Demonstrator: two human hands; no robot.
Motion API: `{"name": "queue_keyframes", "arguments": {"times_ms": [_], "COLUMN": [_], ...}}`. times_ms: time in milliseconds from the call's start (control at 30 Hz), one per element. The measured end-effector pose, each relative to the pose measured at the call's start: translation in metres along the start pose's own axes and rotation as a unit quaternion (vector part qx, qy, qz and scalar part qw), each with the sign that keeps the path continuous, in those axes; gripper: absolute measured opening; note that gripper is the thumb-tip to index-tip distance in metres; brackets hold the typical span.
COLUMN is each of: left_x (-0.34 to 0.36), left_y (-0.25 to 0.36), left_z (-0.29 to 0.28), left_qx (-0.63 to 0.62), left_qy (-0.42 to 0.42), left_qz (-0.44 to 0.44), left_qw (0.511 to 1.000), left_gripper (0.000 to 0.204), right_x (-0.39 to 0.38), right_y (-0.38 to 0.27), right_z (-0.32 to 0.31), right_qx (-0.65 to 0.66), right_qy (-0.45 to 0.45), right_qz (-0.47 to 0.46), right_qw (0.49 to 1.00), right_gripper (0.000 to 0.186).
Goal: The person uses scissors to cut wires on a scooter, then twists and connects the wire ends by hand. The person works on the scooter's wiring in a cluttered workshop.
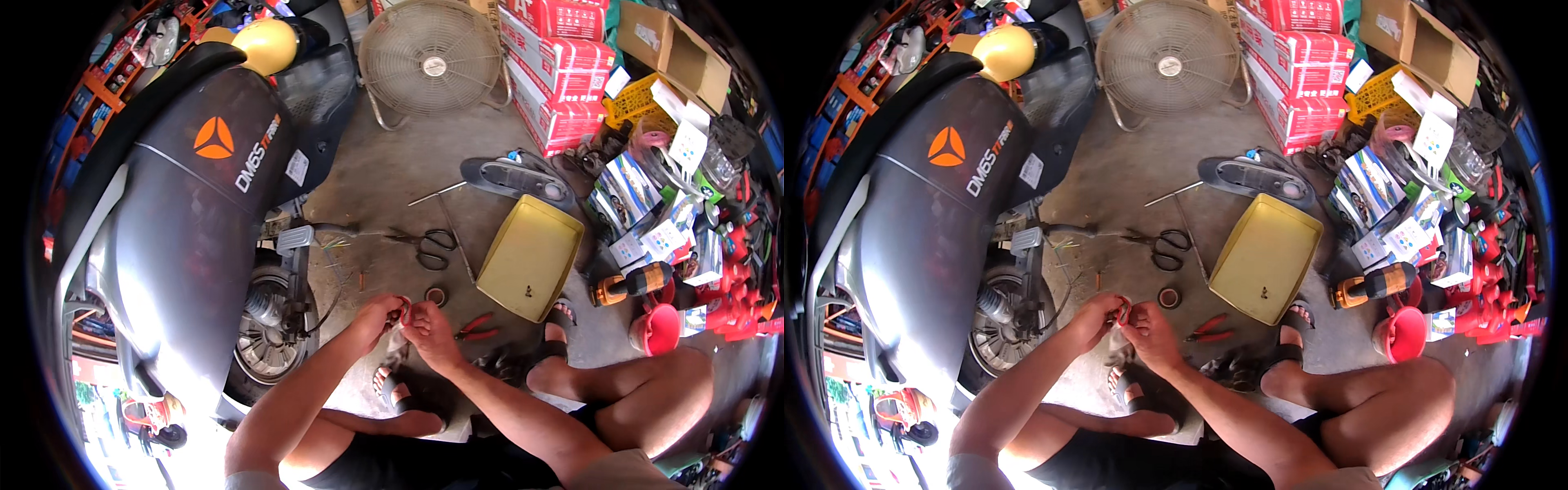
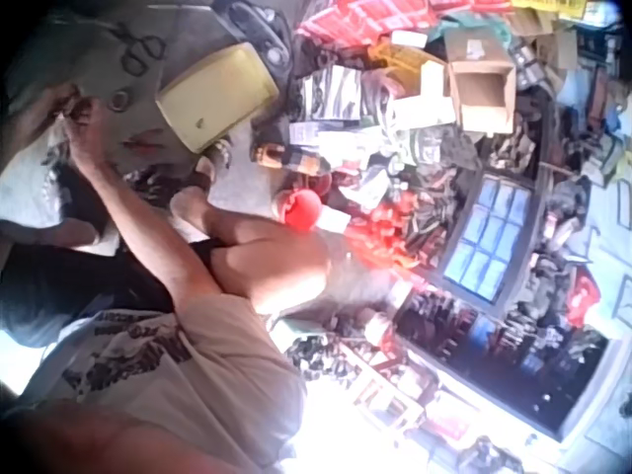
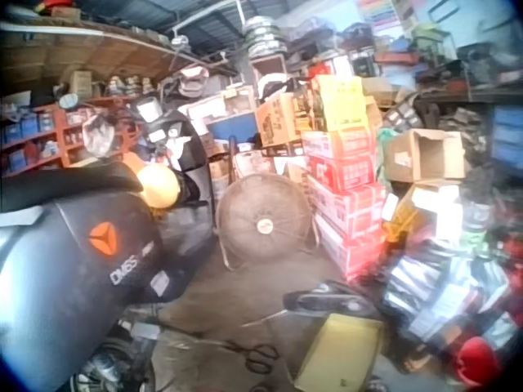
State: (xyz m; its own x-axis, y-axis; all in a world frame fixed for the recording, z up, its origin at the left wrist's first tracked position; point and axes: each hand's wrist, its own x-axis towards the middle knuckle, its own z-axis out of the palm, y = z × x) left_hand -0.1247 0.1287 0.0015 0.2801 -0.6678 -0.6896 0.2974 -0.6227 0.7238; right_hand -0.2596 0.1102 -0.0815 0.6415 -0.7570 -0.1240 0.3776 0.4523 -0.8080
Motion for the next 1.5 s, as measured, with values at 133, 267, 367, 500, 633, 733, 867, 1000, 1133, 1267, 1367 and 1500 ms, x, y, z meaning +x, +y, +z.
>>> {"name": "queue_keyframes", "arguments": {"times_ms": [133, 267, 367, 500, 633, 733, 867, 1000, 1133, 1267, 1367, 1500], "left_x": [0.005, 0.004, 0.005, 0.001, -0.005, -0.002, 0.023, 0.039, 0.045, 0.050, 0.060, 0.071], "left_y": [-0.010, 0.000, 0.005, 0.045, 0.047, 0.025, -0.029, -0.029, -0.014, -0.007, -0.012, -0.018], "left_z": [0.003, 0.004, -0.011, -0.035, -0.081, -0.099, -0.121, -0.100, -0.095, -0.087, -0.088, -0.093], "left_qx": [0.023, 0.193, 0.289, 0.351, 0.380, 0.404, 0.410, 0.321, 0.303, 0.346, 0.301, 0.232], "left_qy": [-0.025, 0.029, 0.045, 0.122, 0.268, 0.316, 0.341, 0.335, 0.367, 0.381, 0.396, 0.417], "left_qz": [0.037, 0.060, 0.120, 0.257, 0.277, 0.239, 0.261, 0.240, 0.189, 0.184, 0.180, 0.181], "left_qw": [0.999, 0.979, 0.949, 0.892, 0.841, 0.824, 0.805, 0.853, 0.859, 0.837, 0.849, 0.860], "left_gripper": [0.021, 0.022, 0.017, 0.012, 0.013, 0.024, 0.032, 0.032, 0.028, 0.026, 0.026, 0.022], "right_x": [0.006, 0.011, 0.012, 0.021, 0.035, 0.052, 0.079, 0.103, 0.119, 0.126, 0.131, 0.135], "right_y": [0.007, 0.010, 0.017, 0.026, 0.014, 0.017, 0.028, 0.030, 0.034, 0.041, 0.050, 0.055], "right_z": [-0.003, -0.014, -0.028, -0.055, -0.059, -0.051, -0.027, -0.013, -0.002, 0.007, 0.015, 0.014], "right_qx": [-0.079, -0.107, -0.143, -0.173, -0.124, -0.122, -0.133, -0.096, -0.015, -0.017, -0.012, -0.036], "right_qy": [0.030, 0.024, 0.039, 0.071, 0.075, 0.090, 0.073, 0.085, 0.104, 0.114, 0.102, 0.069], "right_qz": [0.011, 0.055, 0.032, 0.016, -0.008, -0.054, -0.078, -0.079, -0.067, -0.033, -0.013, 0.019], "right_qw": [0.996, 0.992, 0.988, 0.982, 0.989, 0.987, 0.985, 0.989, 0.992, 0.993, 0.995, 0.997], "right_gripper": [0.023, 0.019, 0.015, 0.016, 0.014, 0.011, 0.010, 0.011, 0.011, 0.011, 0.011, 0.011]}}
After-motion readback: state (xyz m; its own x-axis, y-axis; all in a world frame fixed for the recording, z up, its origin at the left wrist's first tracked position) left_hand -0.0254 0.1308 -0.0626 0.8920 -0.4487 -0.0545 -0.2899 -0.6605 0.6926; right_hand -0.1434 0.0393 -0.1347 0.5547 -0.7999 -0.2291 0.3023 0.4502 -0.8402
